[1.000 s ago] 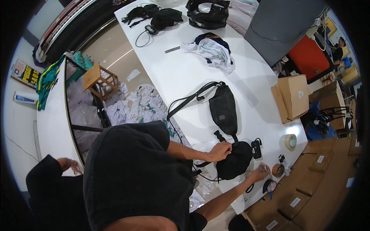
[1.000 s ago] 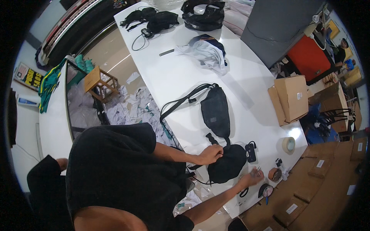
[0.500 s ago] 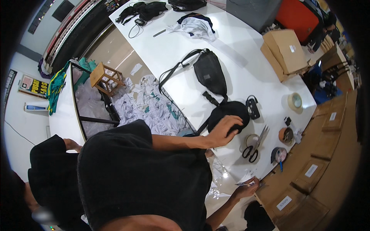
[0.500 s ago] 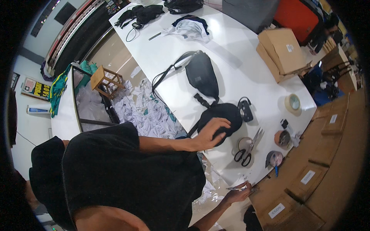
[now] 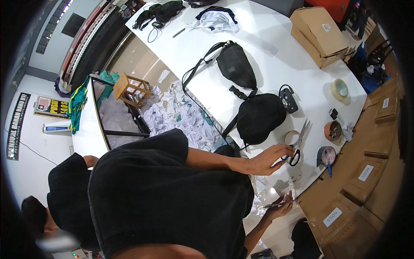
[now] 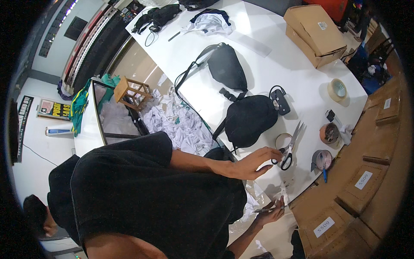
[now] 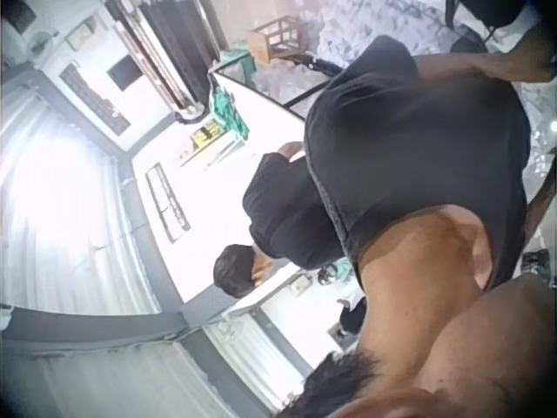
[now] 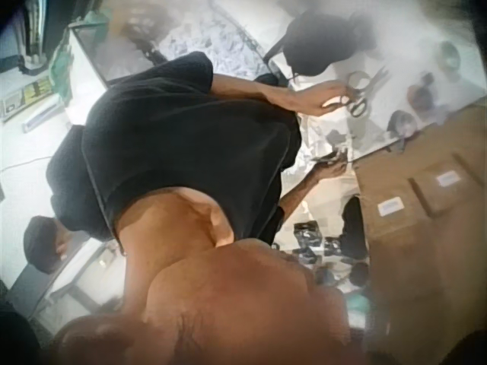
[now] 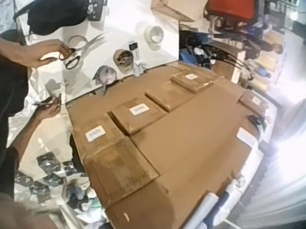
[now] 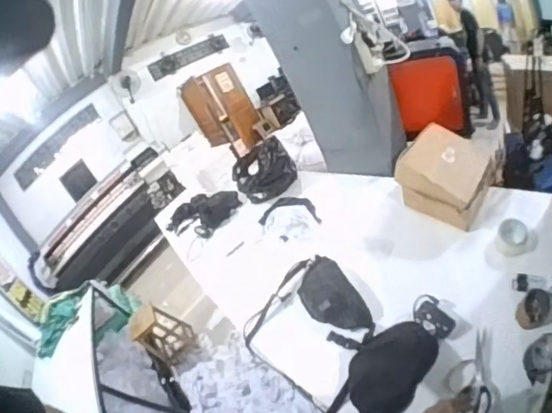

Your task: The person picks up a bag and a garment, moves to a table, and uses scissors and tape to attach components to black bags.

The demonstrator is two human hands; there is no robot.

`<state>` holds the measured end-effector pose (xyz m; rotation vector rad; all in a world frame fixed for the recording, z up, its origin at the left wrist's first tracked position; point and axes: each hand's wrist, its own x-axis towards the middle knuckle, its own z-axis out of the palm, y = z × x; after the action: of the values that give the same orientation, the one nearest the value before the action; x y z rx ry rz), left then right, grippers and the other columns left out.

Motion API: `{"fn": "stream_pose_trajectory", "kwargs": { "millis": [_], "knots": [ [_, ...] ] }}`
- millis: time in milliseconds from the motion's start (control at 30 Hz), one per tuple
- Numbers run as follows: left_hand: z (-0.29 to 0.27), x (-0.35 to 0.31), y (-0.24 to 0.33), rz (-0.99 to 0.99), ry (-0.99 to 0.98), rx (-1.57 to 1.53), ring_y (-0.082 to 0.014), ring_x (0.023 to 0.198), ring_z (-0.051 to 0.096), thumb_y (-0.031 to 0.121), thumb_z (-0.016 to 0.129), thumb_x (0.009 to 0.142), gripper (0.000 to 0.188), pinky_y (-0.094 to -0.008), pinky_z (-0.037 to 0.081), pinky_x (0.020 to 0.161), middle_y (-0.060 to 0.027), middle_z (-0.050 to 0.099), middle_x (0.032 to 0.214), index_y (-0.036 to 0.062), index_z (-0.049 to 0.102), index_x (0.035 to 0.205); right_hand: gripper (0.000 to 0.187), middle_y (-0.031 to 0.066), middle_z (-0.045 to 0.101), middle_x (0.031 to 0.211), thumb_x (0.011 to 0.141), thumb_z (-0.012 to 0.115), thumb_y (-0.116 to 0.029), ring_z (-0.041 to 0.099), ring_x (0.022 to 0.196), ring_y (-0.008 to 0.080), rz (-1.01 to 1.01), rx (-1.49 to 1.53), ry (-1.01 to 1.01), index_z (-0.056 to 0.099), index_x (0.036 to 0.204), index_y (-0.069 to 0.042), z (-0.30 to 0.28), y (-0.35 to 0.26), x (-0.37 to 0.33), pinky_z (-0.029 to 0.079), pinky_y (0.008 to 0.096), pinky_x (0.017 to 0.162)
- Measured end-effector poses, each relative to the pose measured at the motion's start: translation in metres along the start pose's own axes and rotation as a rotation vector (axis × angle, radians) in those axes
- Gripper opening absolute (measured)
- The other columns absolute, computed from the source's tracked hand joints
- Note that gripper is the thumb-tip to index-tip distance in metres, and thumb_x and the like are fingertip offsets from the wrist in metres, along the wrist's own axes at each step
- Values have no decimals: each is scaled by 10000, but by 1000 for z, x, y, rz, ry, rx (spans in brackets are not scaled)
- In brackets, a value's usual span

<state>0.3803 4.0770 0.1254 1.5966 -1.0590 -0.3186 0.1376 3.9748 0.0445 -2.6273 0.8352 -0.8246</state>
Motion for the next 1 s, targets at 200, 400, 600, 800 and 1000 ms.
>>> {"fn": "stream_pose_trajectory", "kwargs": {
  "millis": [200, 400, 600, 800, 1000],
  "knots": [
    [-1, 5, -10, -28, -35, 26, -331, 1195, 500, -52, 539, 866, 356, -428, 395, 1004, -160, 534, 1232, 34, 510, 1211, 165, 156, 677, 971, 847, 657, 76, 656, 828, 294, 168, 227, -38, 575, 965, -5, -1, -26, -48, 530, 386, 700],
    [11, 2, -3, -140, -155, -59, -335, 1094, 576, -20, 534, 896, 253, -421, 459, 950, -153, 606, 1133, 28, 573, 1141, 300, 137, 671, 964, 998, 492, -75, 617, 767, 207, 669, 663, -328, 532, 1277, 28, -16, -78, 14, 513, 335, 671],
    [14, 18, 4, -282, -191, -215, -314, 1080, 608, 4, 512, 915, 241, -408, 481, 930, -161, 632, 1115, 9, 562, 1151, 312, 170, 609, 1149, 960, 454, 1, 614, 970, 247, 339, 439, 90, 561, 1252, -10, 0, -45, 116, 495, 359, 812],
    [49, 39, -16, -201, -148, -205, -308, 1033, 587, 52, 558, 918, 243, -407, 481, 886, -140, 577, 1097, 17, 528, 1157, 311, 208, 608, 1198, 928, 487, 17, 604, 1067, 311, 229, 90, -104, 563, 1226, -28, -10, -9, 200, 493, 392, 878],
    [54, 63, -19, -180, -74, -183, -312, 1028, 591, 51, 570, 912, 222, -417, 478, 873, -146, 588, 1094, 21, 542, 1130, 276, 190, 587, 1202, 988, 408, -92, 577, 1088, 271, 387, 549, -177, 572, 1185, 10, 37, 8, 246, 498, 354, 898]
  ]
}}
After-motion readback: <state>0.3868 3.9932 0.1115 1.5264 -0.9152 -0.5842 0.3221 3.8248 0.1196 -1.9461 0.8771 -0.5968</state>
